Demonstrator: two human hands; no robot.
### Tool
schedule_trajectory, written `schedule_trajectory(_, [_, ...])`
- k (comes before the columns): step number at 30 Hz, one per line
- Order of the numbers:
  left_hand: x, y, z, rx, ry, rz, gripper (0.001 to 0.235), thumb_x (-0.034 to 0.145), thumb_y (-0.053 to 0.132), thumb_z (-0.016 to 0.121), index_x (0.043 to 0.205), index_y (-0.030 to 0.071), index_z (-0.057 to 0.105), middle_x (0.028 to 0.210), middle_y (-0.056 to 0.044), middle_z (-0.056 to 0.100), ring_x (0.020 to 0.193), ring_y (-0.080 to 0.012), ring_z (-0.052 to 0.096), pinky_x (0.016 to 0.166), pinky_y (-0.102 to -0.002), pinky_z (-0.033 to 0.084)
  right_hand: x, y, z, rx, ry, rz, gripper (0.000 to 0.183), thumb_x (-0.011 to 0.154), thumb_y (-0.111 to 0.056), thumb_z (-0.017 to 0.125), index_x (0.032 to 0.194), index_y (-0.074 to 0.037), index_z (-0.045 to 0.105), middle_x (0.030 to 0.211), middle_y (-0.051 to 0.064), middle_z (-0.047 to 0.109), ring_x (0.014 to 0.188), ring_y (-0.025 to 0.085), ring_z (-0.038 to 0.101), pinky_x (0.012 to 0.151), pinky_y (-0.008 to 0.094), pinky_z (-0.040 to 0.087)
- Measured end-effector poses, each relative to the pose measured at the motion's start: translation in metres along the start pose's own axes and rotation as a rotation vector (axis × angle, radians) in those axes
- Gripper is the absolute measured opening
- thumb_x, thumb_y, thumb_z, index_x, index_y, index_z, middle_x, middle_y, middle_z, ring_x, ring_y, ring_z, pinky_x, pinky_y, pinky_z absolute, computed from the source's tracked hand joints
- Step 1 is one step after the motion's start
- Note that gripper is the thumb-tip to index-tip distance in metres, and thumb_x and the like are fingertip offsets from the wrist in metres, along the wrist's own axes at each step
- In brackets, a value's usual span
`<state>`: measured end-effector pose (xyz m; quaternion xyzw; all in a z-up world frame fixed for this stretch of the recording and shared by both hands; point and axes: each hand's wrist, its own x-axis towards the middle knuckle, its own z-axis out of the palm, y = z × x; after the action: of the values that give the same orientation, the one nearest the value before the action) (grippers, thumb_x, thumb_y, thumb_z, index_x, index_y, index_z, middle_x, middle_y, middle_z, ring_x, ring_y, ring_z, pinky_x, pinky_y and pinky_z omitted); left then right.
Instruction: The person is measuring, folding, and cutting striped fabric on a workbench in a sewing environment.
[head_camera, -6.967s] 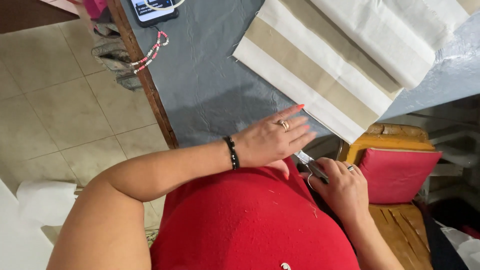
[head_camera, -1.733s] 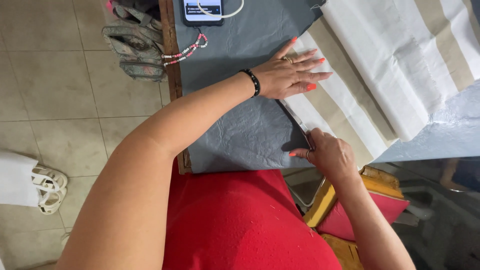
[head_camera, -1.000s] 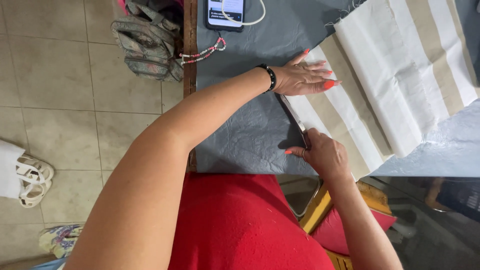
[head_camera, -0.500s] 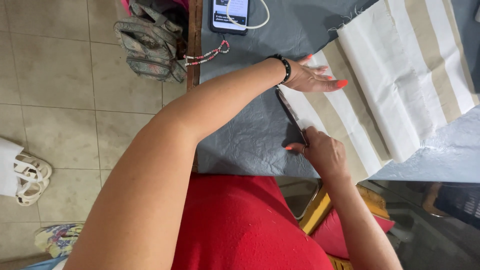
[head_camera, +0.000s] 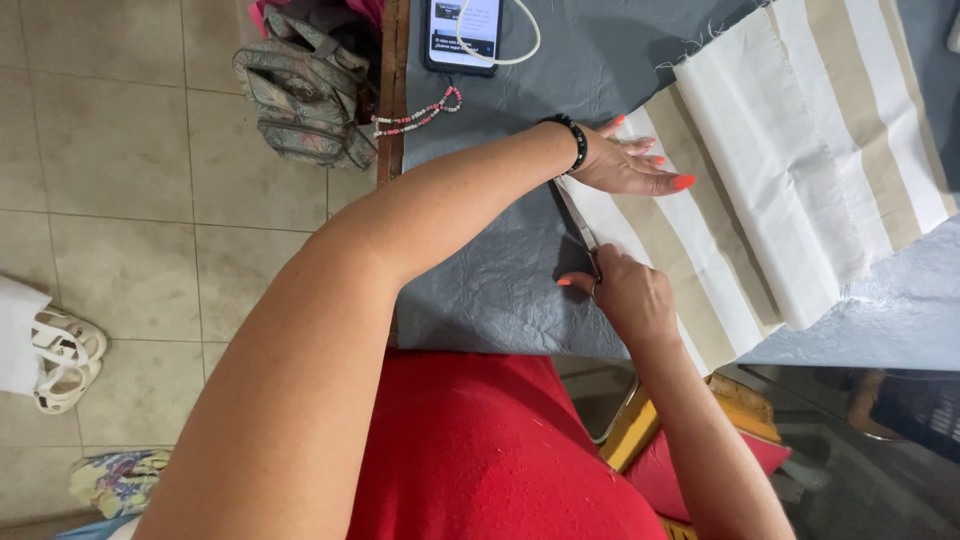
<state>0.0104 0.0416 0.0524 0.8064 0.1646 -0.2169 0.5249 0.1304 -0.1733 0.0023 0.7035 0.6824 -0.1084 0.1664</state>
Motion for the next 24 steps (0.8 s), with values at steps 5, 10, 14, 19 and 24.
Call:
schedule_trajectory(5, [0.010,-0.004,0.004,0.077,0.003,-0.006,0.109,0.077,0.096,0.007,0.166,0.034,0.008,0.175,0.004,0.002,0.160,-0.0213,-0.004,0.125,-0.056,-0.010,-0.002,-0.001,0.009,-0.040,0.116,-0.036,0.065,0.080,-0.086,0.052,0.092,-0.022,0.052,0.070,0.002,0.065,0.072,0.028,0.076,0.069,0.043,0.058])
schedule_trajectory(10, [0.048,-0.023,0.009,0.361,-0.028,-0.024,0.092,0.086,0.084,-0.012,0.165,0.039,0.001,0.174,0.009,-0.003,0.158,-0.0212,-0.012,0.125,-0.061,-0.011,-0.015,-0.024,-0.013,0.092,0.003,-0.103,0.062,0.075,-0.083,0.060,0.091,-0.024,0.055,0.075,0.005,0.069,0.079,0.032,0.076,0.072,0.051,0.059])
schedule_trajectory(14, [0.107,-0.095,0.058,0.555,0.292,0.157,0.079,0.094,0.079,0.005,0.161,0.040,0.019,0.172,0.012,0.010,0.158,-0.0169,-0.002,0.125,-0.056,-0.009,-0.054,-0.003,-0.060,0.305,-0.314,0.010,0.051,0.074,-0.075,0.073,0.095,-0.029,0.064,0.084,0.000,0.073,0.093,0.032,0.075,0.083,0.050,0.058])
schedule_trajectory(19, [0.097,-0.120,0.079,0.651,0.794,0.399,0.055,0.103,0.064,0.047,0.153,0.042,0.043,0.170,0.017,0.027,0.158,-0.0071,0.016,0.125,-0.046,-0.003,-0.104,0.138,-0.006,1.217,-0.280,0.224,0.040,0.088,-0.011,0.076,0.127,-0.013,0.070,0.091,0.005,0.081,0.082,0.017,0.078,0.073,0.031,0.061])
schedule_trajectory(24, [0.028,-0.009,0.106,0.518,0.922,0.069,0.056,0.095,0.039,0.062,0.148,0.028,0.047,0.156,-0.001,0.040,0.145,-0.0247,0.036,0.120,-0.052,0.024,-0.140,0.282,0.001,0.659,0.001,0.519,0.051,0.091,-0.032,0.072,0.141,-0.032,0.061,0.117,-0.002,0.081,0.106,0.022,0.077,0.092,0.041,0.059])
